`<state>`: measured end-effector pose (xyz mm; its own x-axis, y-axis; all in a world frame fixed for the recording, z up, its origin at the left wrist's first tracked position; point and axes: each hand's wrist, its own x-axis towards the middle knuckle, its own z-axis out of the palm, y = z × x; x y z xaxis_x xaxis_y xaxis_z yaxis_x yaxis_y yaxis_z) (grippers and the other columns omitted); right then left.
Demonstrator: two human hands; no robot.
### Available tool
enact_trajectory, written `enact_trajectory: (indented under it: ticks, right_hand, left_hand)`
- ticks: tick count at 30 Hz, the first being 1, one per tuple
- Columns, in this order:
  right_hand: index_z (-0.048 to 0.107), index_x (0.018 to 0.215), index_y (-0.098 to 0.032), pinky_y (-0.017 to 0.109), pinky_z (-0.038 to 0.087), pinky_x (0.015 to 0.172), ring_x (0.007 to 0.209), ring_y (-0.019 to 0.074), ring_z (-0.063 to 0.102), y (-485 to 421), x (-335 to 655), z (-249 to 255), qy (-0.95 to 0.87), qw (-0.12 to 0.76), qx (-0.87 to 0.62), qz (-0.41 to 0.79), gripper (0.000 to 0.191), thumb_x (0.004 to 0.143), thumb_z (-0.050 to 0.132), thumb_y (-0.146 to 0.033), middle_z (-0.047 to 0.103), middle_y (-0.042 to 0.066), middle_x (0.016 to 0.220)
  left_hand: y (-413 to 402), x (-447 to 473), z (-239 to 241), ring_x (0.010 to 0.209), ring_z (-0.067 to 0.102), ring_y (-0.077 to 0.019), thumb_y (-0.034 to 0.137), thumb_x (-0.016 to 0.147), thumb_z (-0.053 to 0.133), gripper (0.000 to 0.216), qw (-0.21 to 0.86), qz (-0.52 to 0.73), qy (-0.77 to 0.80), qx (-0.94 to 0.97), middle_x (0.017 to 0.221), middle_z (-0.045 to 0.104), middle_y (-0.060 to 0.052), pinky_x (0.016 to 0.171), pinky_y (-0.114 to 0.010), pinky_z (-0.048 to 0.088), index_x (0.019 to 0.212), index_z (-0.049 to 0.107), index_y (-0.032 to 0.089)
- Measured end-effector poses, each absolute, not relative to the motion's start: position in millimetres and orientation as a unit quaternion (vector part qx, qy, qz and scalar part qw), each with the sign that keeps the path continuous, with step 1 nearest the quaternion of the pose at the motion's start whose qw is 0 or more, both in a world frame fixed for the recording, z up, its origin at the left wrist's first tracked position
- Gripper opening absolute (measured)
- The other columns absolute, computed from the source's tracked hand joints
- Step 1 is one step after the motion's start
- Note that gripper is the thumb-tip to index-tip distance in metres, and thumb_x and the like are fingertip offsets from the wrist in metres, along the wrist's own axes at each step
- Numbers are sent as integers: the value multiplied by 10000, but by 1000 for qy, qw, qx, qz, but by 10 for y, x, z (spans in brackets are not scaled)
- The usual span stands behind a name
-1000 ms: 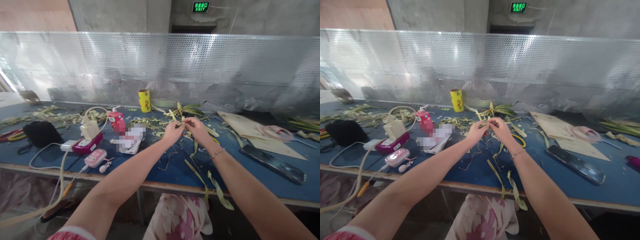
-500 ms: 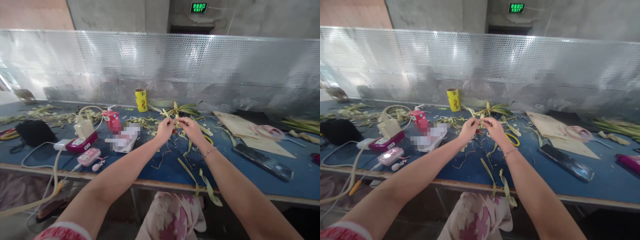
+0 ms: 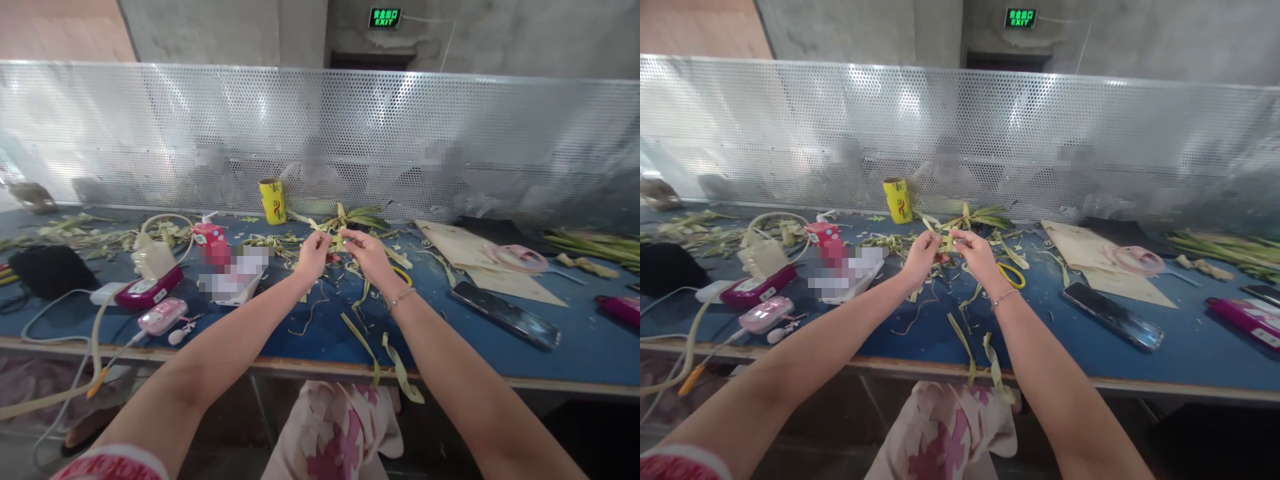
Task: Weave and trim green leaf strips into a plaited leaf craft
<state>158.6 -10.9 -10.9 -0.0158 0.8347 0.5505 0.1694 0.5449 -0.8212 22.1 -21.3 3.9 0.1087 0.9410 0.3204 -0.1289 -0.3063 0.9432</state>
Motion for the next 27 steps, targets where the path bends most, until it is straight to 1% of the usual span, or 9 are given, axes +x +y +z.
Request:
enact_trajectory:
  ticks: [3, 6, 8, 11, 15, 18, 20, 24, 27]
  right_hand:
    - [639, 1063, -182, 260, 424, 582, 583, 103, 487, -86, 1578, -131, -646, 588, -386, 297, 397, 723, 562, -372, 619, 14, 756]
    - [644, 1040, -188, 254, 425, 562, 564, 104, 496, -96, 1562, -129, -637, 586, -384, 322, 388, 729, 563, -406, 595, 0, 685]
    - [650, 1007, -186, 257, 434, 559, 568, 113, 513, -116, 1546, -113, -631, 584, -389, 329, 369, 723, 571, -407, 591, 0, 656]
    - [659, 937, -178, 271, 457, 581, 575, 119, 534, -139, 1529, -87, -621, 594, -399, 319, 324, 696, 600, -387, 619, 12, 684]
    - [663, 855, -163, 286, 467, 596, 560, 121, 539, -143, 1525, -65, -605, 615, -399, 312, 282, 652, 643, -358, 626, 14, 671]
    - [668, 830, -159, 289, 468, 589, 552, 123, 536, -153, 1522, -46, -598, 624, -392, 315, 274, 643, 650, -358, 616, 7, 629]
    - [674, 828, -155, 291, 471, 592, 558, 126, 542, -163, 1519, -31, -594, 626, -390, 320, 279, 641, 651, -360, 619, 11, 626]
    - [686, 821, -150, 293, 471, 599, 575, 129, 562, -166, 1526, -20, -596, 625, -388, 321, 279, 638, 655, -358, 643, 25, 668]
    - [695, 811, -157, 280, 450, 575, 556, 123, 545, -148, 1538, -34, -601, 626, -385, 314, 271, 630, 669, -357, 626, 12, 626]
  left_hand:
    - [-199, 207, 33, 457, 547, -77, 218, 854, 457, 78, 455, 571, 351, 586, 557, 524, 62, 517, -206, 449, 794, 429, 177]
    - [-189, 182, 31, 459, 555, -93, 230, 838, 484, 88, 426, 571, 350, 608, 533, 530, 58, 499, -204, 438, 801, 417, 187]
    - [-191, 169, 31, 448, 547, -97, 246, 837, 481, 100, 408, 564, 343, 630, 515, 528, 54, 488, -204, 434, 798, 407, 191]
    - [-208, 168, 36, 429, 533, -92, 257, 829, 486, 118, 402, 552, 334, 650, 502, 513, 59, 484, -206, 433, 791, 393, 196]
    - [-234, 195, 58, 427, 531, -88, 257, 800, 519, 168, 466, 566, 327, 597, 566, 520, 68, 477, -213, 431, 833, 362, 207]
    - [-238, 211, 79, 439, 542, -95, 266, 814, 476, 168, 532, 578, 320, 530, 632, 539, 57, 475, -223, 432, 902, 341, 218]
    - [-238, 217, 90, 443, 548, -99, 263, 834, 428, 144, 557, 585, 318, 497, 654, 544, 49, 470, -223, 429, 931, 329, 222]
    - [-245, 227, 95, 434, 544, -96, 256, 853, 401, 116, 562, 590, 311, 489, 645, 536, 42, 457, -211, 414, 947, 348, 214]
    - [-253, 228, 85, 431, 539, -89, 248, 844, 421, 123, 552, 582, 300, 516, 629, 546, 41, 453, -200, 411, 956, 387, 211]
